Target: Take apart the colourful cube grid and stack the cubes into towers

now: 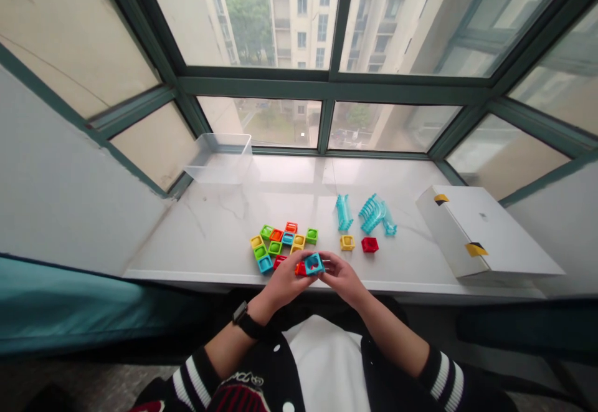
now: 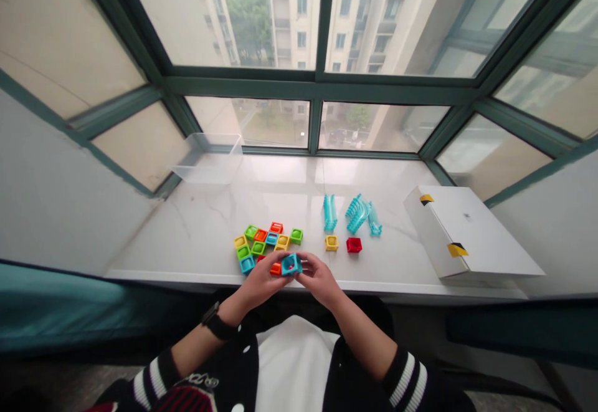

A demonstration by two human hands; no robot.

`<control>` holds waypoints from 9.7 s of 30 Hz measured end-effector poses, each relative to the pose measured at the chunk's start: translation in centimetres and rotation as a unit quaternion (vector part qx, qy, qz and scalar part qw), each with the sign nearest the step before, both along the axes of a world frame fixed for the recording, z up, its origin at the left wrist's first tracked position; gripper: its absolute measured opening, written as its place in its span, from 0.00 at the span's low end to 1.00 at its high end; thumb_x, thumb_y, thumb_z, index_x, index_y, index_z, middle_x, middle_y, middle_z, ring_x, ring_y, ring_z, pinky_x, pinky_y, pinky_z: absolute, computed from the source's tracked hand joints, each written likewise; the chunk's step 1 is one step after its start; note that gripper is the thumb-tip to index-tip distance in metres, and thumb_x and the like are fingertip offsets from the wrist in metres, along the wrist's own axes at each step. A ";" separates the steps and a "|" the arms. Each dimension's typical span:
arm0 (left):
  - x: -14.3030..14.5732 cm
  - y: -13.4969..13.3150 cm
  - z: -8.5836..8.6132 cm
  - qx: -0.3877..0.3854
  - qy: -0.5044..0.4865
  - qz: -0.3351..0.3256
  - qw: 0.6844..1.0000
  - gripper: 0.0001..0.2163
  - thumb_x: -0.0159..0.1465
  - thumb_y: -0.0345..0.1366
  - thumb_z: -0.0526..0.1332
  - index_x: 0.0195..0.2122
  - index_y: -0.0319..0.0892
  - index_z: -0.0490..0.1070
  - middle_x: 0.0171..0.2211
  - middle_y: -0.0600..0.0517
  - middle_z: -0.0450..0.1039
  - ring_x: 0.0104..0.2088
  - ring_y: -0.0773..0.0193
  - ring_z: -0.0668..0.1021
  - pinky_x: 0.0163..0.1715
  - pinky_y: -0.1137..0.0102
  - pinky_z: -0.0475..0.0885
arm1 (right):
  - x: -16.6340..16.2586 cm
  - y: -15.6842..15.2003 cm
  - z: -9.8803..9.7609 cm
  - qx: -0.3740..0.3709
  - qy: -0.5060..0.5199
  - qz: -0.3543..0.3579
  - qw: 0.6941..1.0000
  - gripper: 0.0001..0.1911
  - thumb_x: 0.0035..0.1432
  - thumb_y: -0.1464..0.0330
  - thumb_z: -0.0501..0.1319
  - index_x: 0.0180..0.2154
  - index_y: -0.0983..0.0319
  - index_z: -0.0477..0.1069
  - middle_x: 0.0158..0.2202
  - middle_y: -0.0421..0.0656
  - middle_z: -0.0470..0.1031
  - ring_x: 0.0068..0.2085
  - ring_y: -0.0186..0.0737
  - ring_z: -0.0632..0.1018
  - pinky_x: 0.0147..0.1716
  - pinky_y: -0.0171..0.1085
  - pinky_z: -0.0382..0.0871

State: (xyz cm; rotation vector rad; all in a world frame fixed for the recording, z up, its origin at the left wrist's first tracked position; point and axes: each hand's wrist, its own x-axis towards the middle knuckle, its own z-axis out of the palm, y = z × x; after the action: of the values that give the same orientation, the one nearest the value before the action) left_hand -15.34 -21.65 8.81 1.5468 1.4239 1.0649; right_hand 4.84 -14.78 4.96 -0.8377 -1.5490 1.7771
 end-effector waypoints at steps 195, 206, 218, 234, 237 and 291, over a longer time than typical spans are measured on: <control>2.8 1.9 0.0 0.126 0.069 0.014 0.989 0.25 0.68 0.33 0.65 0.65 0.52 0.66 0.58 0.46 0.73 0.50 0.57 0.80 0.50 0.59 0.81 | 1.3 0.0 1.5 0.035 -0.032 -0.124 0.991 0.33 0.56 0.57 0.73 0.61 0.54 0.68 0.55 0.46 0.77 0.50 0.49 0.81 0.47 0.47 0.79; -3.1 1.5 -3.5 0.051 0.185 0.033 0.981 0.15 0.68 0.39 0.63 0.56 0.48 0.76 0.59 0.45 0.75 0.61 0.51 0.76 0.65 0.51 0.71 | 8.6 3.6 -0.7 0.024 -0.144 -0.274 0.951 0.37 0.51 0.54 0.73 0.59 0.59 0.69 0.55 0.50 0.80 0.48 0.51 0.82 0.52 0.51 0.77; -4.4 0.5 -7.4 -0.020 0.239 0.032 0.970 0.16 0.67 0.40 0.63 0.55 0.46 0.78 0.63 0.43 0.74 0.63 0.48 0.75 0.67 0.49 0.69 | 14.6 9.4 -3.6 0.117 -0.335 -0.330 0.875 0.34 0.49 0.53 0.70 0.55 0.59 0.73 0.53 0.50 0.80 0.49 0.51 0.82 0.49 0.47 0.78; -4.5 -0.4 -8.4 0.003 0.241 0.056 0.969 0.14 0.67 0.40 0.63 0.51 0.46 0.79 0.59 0.44 0.76 0.60 0.48 0.77 0.64 0.48 0.70 | 12.7 11.5 -6.2 0.177 -0.427 -0.287 0.839 0.27 0.53 0.58 0.69 0.54 0.58 0.72 0.53 0.50 0.78 0.52 0.51 0.80 0.52 0.45 0.74; -4.4 -0.4 -8.3 0.009 0.243 0.060 0.968 0.13 0.67 0.39 0.63 0.51 0.47 0.80 0.58 0.44 0.76 0.59 0.49 0.77 0.64 0.48 0.71 | 12.7 11.5 -6.3 0.167 -0.433 -0.285 0.839 0.28 0.53 0.59 0.69 0.54 0.57 0.70 0.52 0.48 0.79 0.52 0.50 0.80 0.52 0.45 0.74; -3.6 -0.5 -8.0 0.029 0.330 0.054 0.942 0.10 0.66 0.35 0.62 0.47 0.47 0.78 0.55 0.45 0.76 0.55 0.46 0.76 0.59 0.50 0.72 | 13.0 9.8 -4.3 0.231 -0.512 -0.237 0.793 0.48 0.55 0.63 0.69 0.73 0.59 0.53 0.66 0.58 0.66 0.64 0.62 0.72 0.58 0.52 0.71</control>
State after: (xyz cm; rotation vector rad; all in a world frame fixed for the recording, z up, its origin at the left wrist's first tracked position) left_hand -18.97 -22.11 0.84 1.9976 1.9481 0.6681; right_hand 17.80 -4.96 0.62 -1.8743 -1.9961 0.4554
